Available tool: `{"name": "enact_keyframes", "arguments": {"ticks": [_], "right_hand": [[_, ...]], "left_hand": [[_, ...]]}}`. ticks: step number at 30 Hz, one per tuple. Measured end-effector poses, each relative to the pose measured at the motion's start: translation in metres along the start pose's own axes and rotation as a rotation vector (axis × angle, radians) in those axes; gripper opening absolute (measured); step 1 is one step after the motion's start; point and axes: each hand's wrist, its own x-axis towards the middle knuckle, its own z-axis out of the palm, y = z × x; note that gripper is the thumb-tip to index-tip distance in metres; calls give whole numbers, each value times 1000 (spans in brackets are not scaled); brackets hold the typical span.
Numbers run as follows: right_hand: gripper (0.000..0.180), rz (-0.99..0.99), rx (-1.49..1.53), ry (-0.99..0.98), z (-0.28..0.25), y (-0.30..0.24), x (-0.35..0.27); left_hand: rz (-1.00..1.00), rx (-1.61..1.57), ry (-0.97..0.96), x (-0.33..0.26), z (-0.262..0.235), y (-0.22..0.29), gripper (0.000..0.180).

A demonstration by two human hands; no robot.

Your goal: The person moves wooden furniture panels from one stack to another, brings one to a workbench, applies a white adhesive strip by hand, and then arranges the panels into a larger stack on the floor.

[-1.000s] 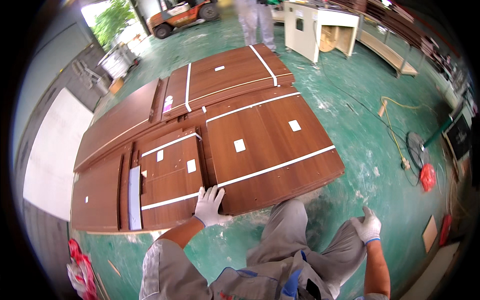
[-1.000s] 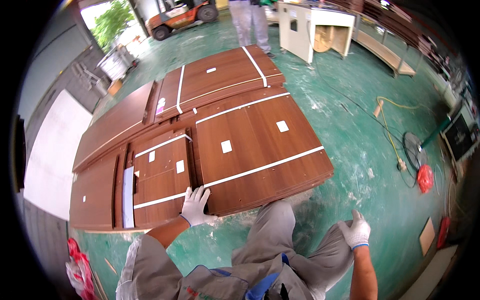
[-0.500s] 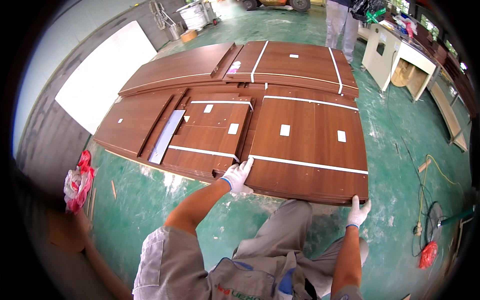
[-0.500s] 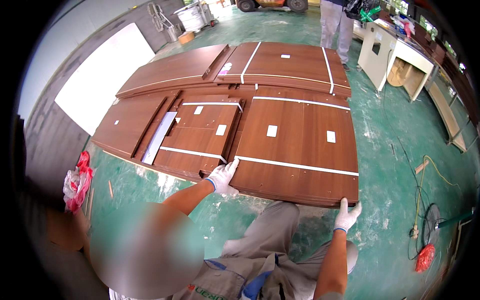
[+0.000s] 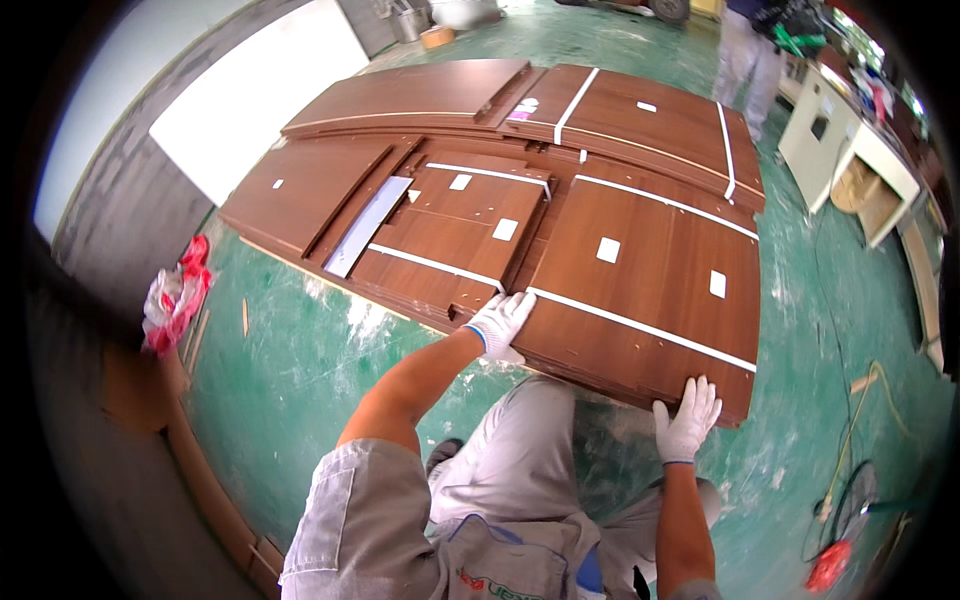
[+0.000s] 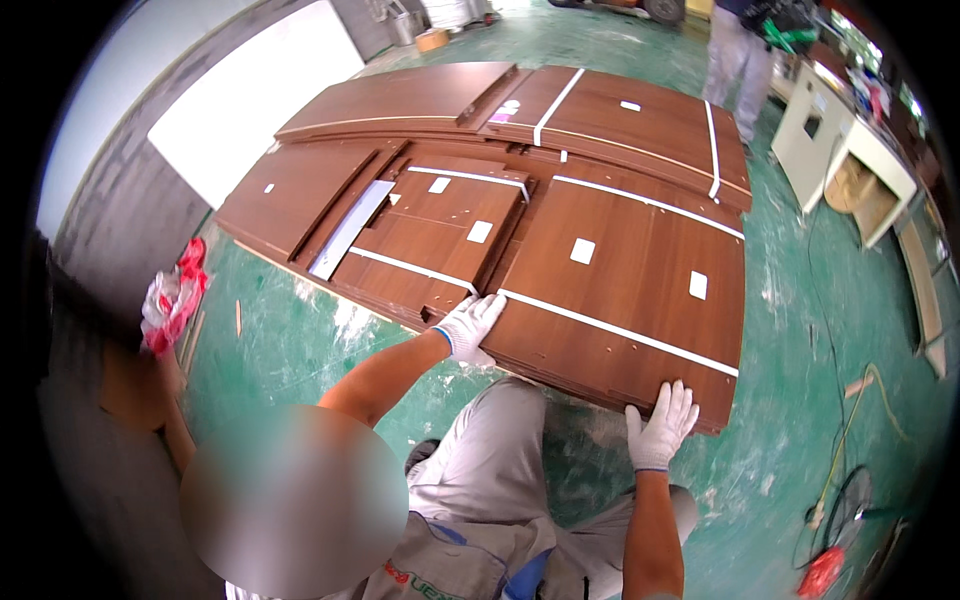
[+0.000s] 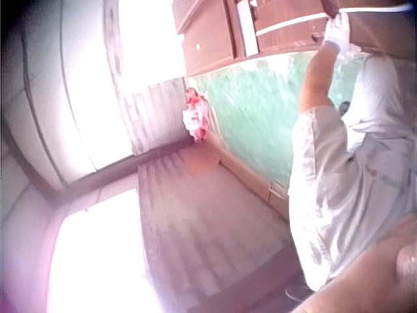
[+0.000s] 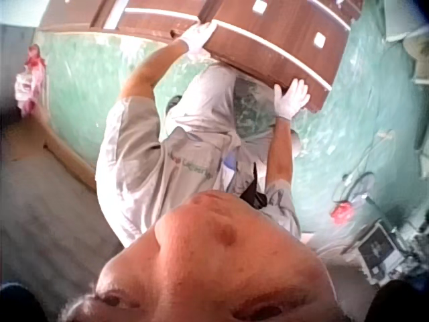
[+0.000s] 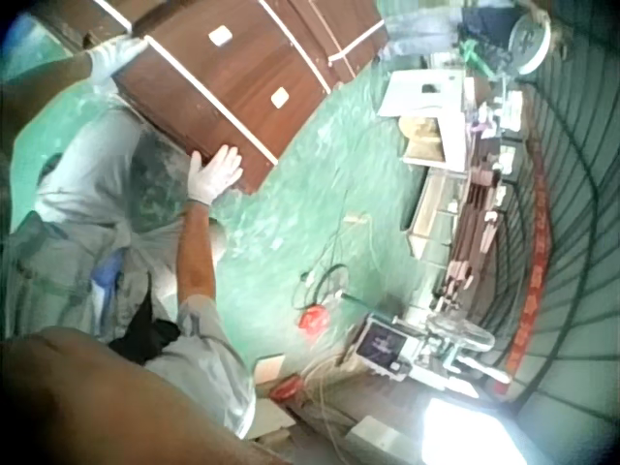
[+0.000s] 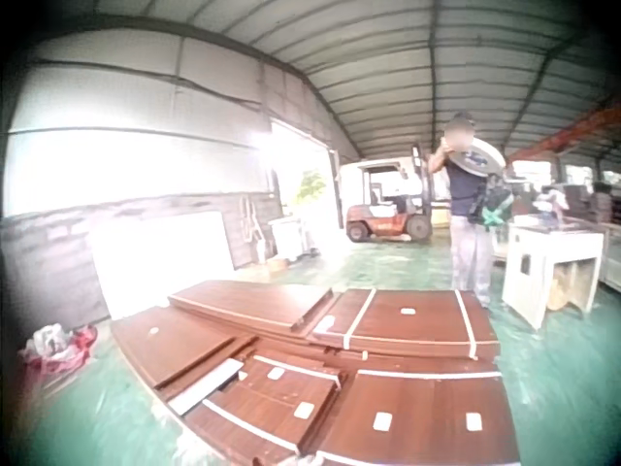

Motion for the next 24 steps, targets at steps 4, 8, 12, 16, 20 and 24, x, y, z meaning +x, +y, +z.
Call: {"name": "enact_keyframes", "arguments": {"ticks": [4,8,12,16,20,24], "right_hand": [[75,64,-6,90,17,-26,8],[73,61,141,20,32,-97,28],[90,88,131,-282,49,-179,42],[124,137,-5,-509,44,-239,74],[139,245,-180,-569,41,-255,86],[140,236,-197,-599,45,-264,88]], "left_hand": [[10,-9,121,-12,13,1,122],[88,-148,328,-31,-48,-64,45],[-448,82,774,-76,-17,-260,22],[-909,333,564,-168,14,-447,18],[-1101,346,320,-180,28,-504,35],[-1095,413,418,-213,36,-572,26]]}}
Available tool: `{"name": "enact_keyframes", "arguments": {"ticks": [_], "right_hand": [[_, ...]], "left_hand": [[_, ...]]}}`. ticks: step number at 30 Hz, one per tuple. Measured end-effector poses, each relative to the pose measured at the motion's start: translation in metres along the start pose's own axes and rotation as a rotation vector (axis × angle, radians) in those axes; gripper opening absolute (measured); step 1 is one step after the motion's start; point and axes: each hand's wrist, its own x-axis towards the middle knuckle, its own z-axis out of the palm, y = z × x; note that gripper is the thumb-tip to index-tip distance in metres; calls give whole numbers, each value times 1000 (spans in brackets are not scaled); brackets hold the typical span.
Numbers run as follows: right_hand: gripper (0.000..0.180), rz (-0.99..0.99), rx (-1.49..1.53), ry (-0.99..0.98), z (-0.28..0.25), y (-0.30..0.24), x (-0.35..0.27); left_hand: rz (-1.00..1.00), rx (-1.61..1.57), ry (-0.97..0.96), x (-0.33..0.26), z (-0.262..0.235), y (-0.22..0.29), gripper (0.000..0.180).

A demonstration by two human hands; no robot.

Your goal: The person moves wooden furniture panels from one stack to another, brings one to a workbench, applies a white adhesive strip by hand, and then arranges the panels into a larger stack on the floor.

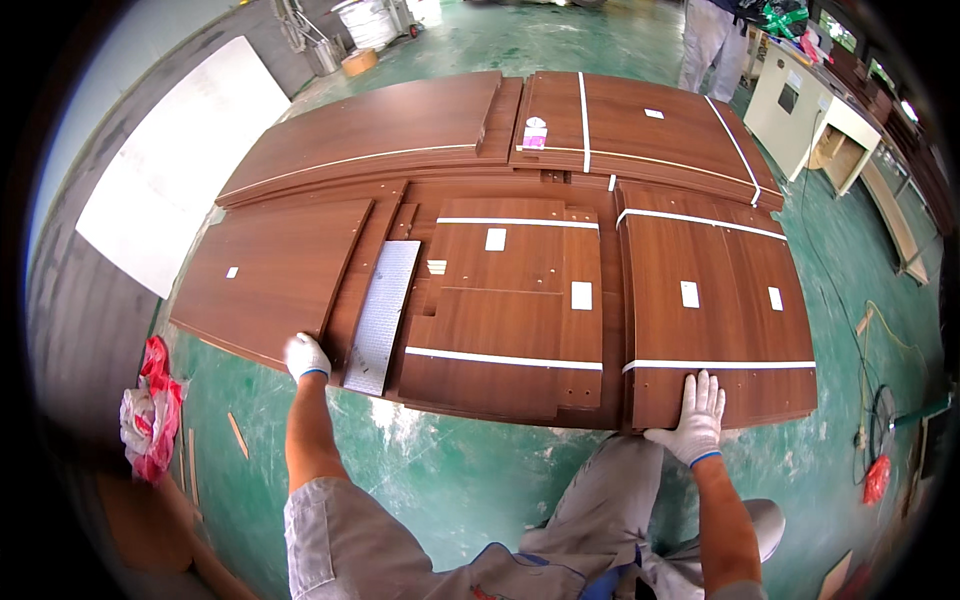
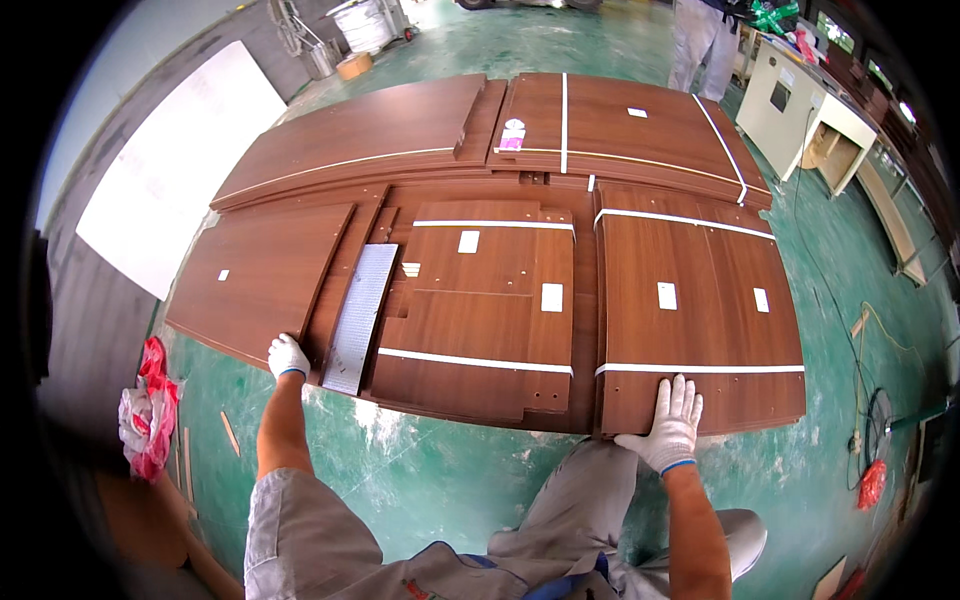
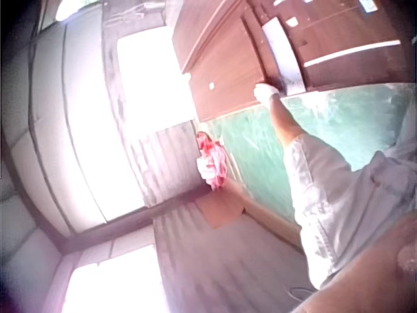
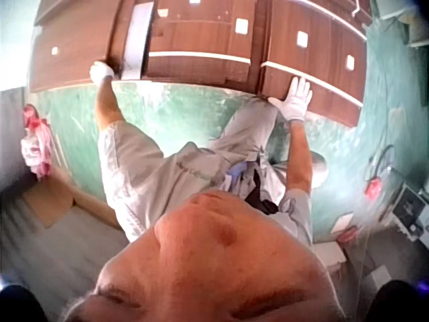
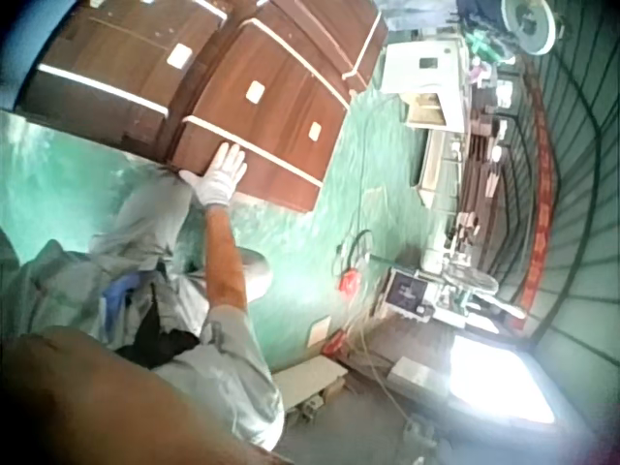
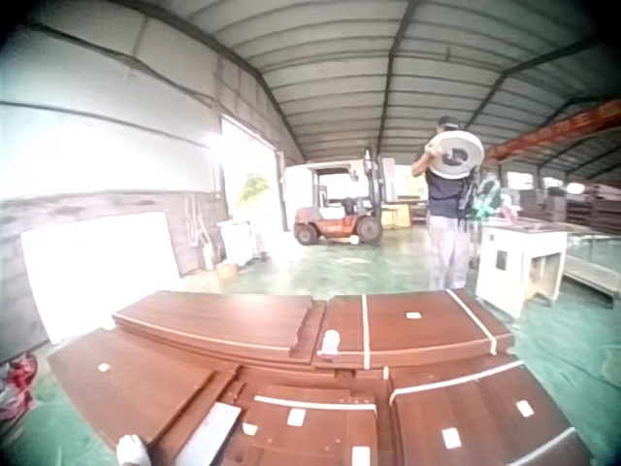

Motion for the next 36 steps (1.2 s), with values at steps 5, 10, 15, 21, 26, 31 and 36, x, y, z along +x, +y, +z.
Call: {"name": "enact_keyframes", "arguments": {"ticks": [5,10,15,21,26,31,36], "right_hand": [[142,58,-19,8,-4,6,-2],[143,40,2,-7,-1,1,3],[143,19,32,10,6,5,3],[142,14,-1,-4,10,14,2],[139,-23,16,41,20,21,1],[137,-39,28,75,17,24,0],[133,-89,57,94,18,16,1]], "left_hand": [[143,94,-369,18,-10,19,56],[199,174,-393,1,-18,1,53],[216,158,-272,-79,-43,-5,47],[311,-363,74,-175,-89,-18,47],[-1317,-1431,-295,-178,-66,-16,61],[-1192,-1625,-387,-173,-38,-29,62],[-1142,-1818,-480,-170,-57,-7,39]]}}
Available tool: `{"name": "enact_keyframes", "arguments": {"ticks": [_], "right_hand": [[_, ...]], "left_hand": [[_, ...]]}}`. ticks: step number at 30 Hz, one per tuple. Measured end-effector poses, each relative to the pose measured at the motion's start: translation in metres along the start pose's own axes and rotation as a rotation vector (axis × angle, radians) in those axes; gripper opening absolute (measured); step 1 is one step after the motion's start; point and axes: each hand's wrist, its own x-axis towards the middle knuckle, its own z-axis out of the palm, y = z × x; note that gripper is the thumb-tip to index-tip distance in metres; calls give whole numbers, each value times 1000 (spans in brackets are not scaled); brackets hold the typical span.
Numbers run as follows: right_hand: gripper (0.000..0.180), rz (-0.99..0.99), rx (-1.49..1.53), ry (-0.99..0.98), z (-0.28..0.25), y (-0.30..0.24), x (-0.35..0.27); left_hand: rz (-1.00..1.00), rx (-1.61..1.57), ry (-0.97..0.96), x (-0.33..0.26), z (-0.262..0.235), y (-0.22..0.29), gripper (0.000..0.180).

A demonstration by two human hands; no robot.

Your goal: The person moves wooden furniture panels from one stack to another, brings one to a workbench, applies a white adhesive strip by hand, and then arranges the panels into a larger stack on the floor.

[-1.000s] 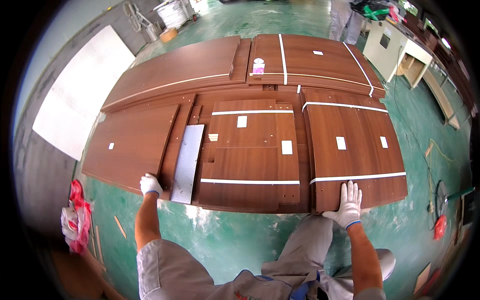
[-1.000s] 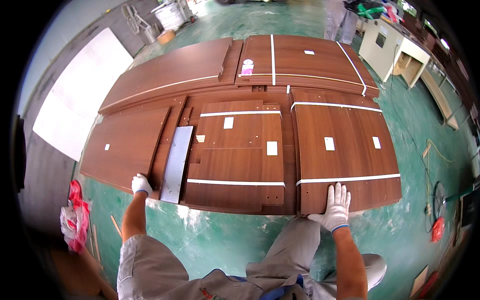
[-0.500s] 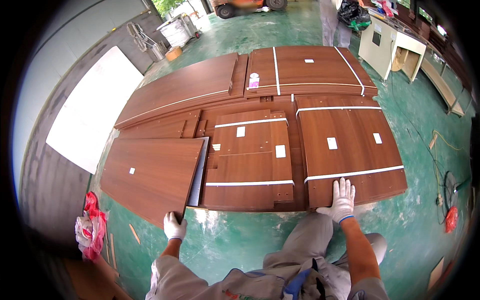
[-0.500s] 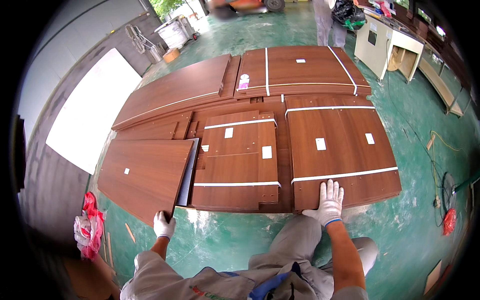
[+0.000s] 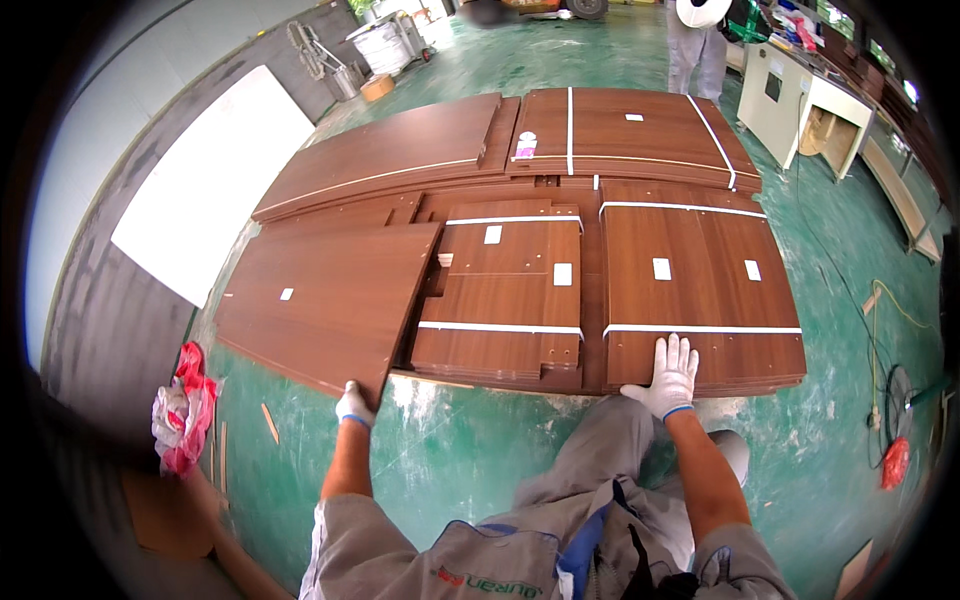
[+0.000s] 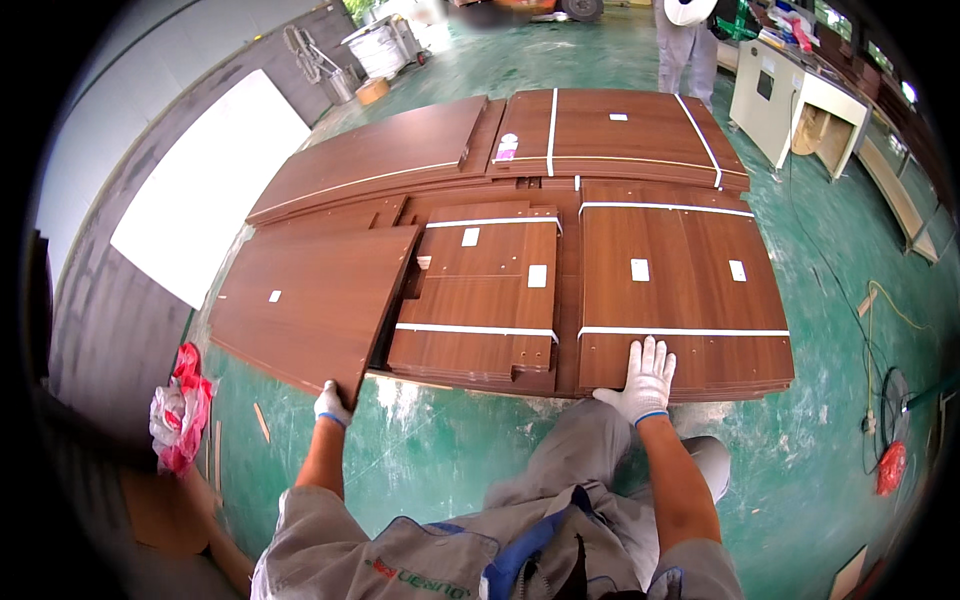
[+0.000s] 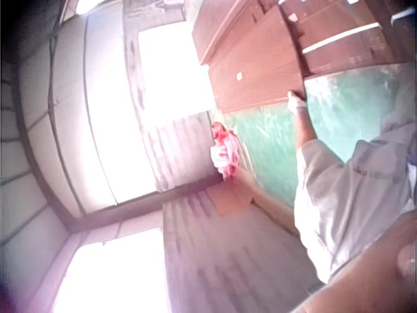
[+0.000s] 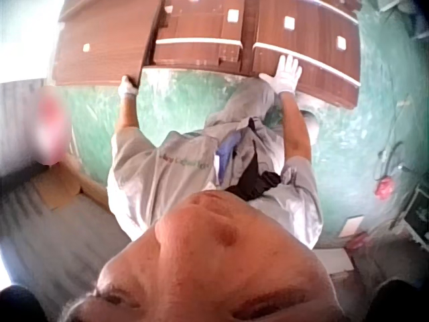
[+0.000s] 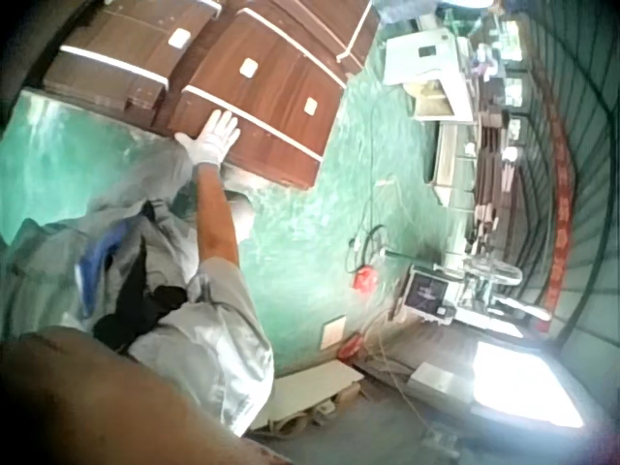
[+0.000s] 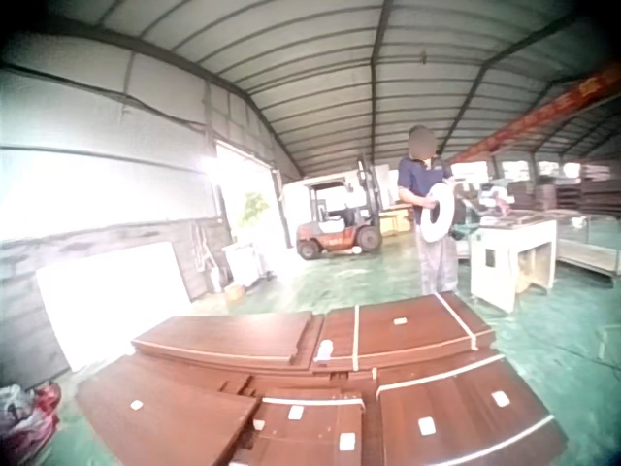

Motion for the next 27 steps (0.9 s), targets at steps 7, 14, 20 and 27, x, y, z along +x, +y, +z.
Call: {"name": "enact_keyframes", "arguments": {"ticks": [7,14,20,27], "right_hand": [[131,28,-15,9,-3,3,-5],[127,-12,-44,101,0,7,-7],[127,-63,-25,110,4,-6,-8],[128,-25,-28,69,2,1,-6]], "left_hand": [[15,-46,97,-89,68,-80,58],[144,106,3,-122,65,-93,51],[837,528,245,-132,38,-125,102],[699,1077,211,-175,47,-87,112]]}}
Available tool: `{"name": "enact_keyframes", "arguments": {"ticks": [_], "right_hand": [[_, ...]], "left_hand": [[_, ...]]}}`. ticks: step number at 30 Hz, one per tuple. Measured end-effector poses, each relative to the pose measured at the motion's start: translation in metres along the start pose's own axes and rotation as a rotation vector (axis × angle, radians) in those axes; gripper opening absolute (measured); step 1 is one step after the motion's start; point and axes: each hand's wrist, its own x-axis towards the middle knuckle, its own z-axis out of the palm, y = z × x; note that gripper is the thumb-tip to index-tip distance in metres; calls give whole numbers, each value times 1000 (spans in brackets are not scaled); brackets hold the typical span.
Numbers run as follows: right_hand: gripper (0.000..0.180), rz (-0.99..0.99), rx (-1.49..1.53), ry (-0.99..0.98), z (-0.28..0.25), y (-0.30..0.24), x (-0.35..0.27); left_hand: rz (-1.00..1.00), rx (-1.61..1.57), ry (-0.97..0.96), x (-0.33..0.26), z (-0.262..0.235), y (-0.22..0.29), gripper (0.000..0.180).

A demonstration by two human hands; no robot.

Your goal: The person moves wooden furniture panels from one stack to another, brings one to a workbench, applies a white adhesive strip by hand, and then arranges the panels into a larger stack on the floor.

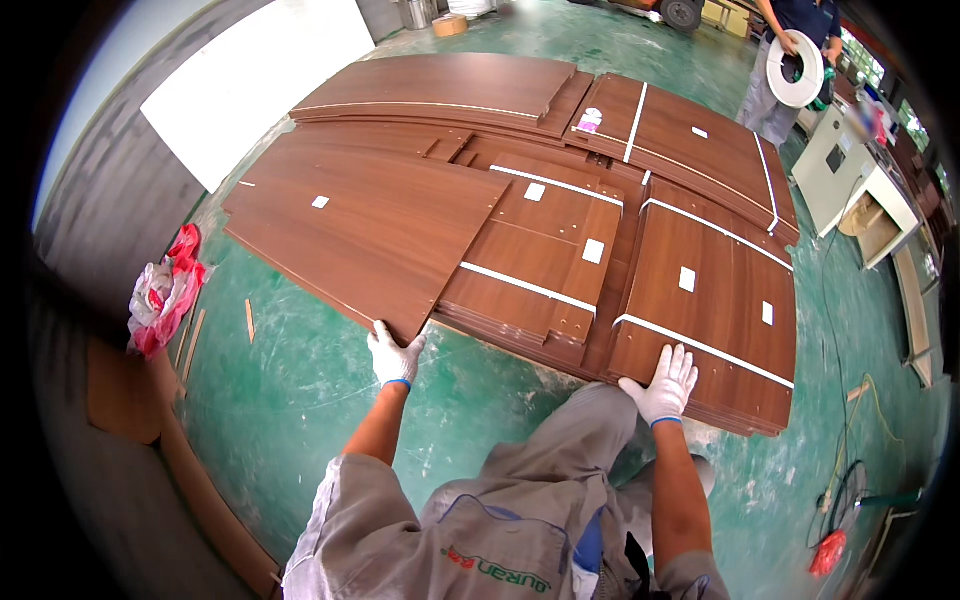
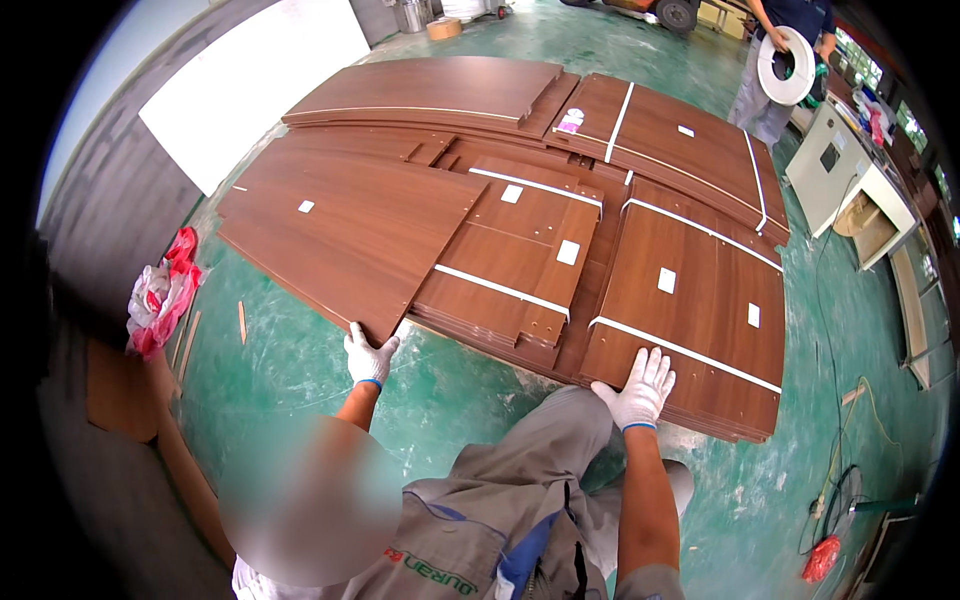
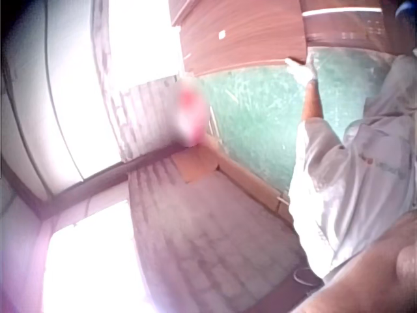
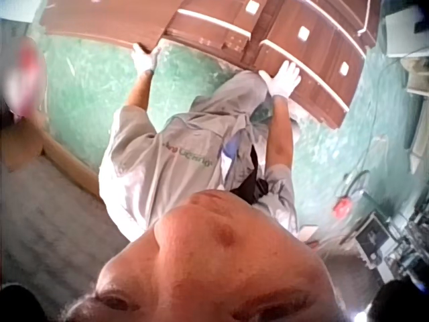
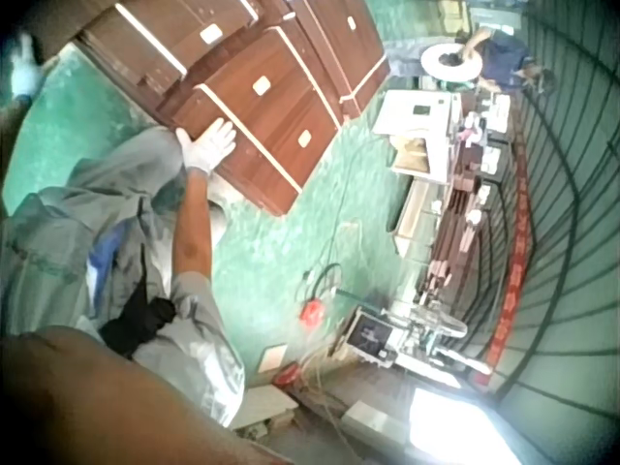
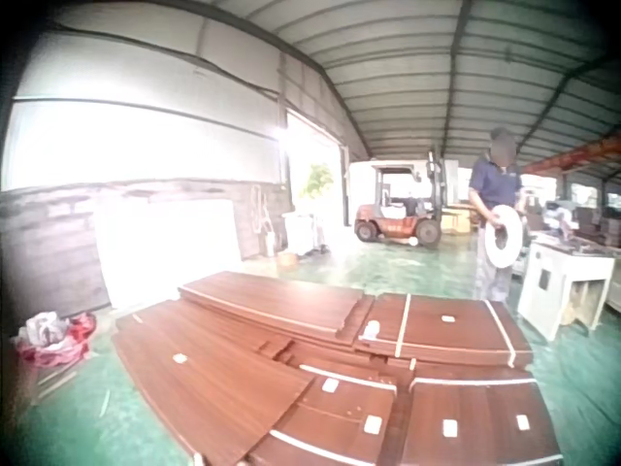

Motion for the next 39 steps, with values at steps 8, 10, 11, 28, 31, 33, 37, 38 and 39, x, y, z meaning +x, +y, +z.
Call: {"name": "enact_keyframes", "arguments": {"ticks": [8,10,11,28,31,33,37,38,39], "right_hand": [[128,0,6,-2,-1,-1,2],[128,-21,14,5,-4,-7,1],[128,-5,6,-9,-9,-8,0],[132,21,-32,51,5,-2,1],[133,24,-43,48,3,-4,0],[134,34,-50,41,2,-5,-1],[135,27,-52,43,5,-4,-2],[134,33,-59,48,3,-3,-3],[134,44,-64,48,3,-2,-4]], "left_hand": [[3,269,-64,14,-11,28,104],[130,414,-38,20,-6,15,103],[125,390,-97,23,-8,18,102],[-72,457,-54,224,5,11,125],[-148,451,-126,255,-1,6,137],[-165,433,-103,267,2,3,136],[-138,338,-54,291,10,-14,131],[-131,336,-64,292,12,-10,131],[-132,328,-68,293,13,-6,130]]}}
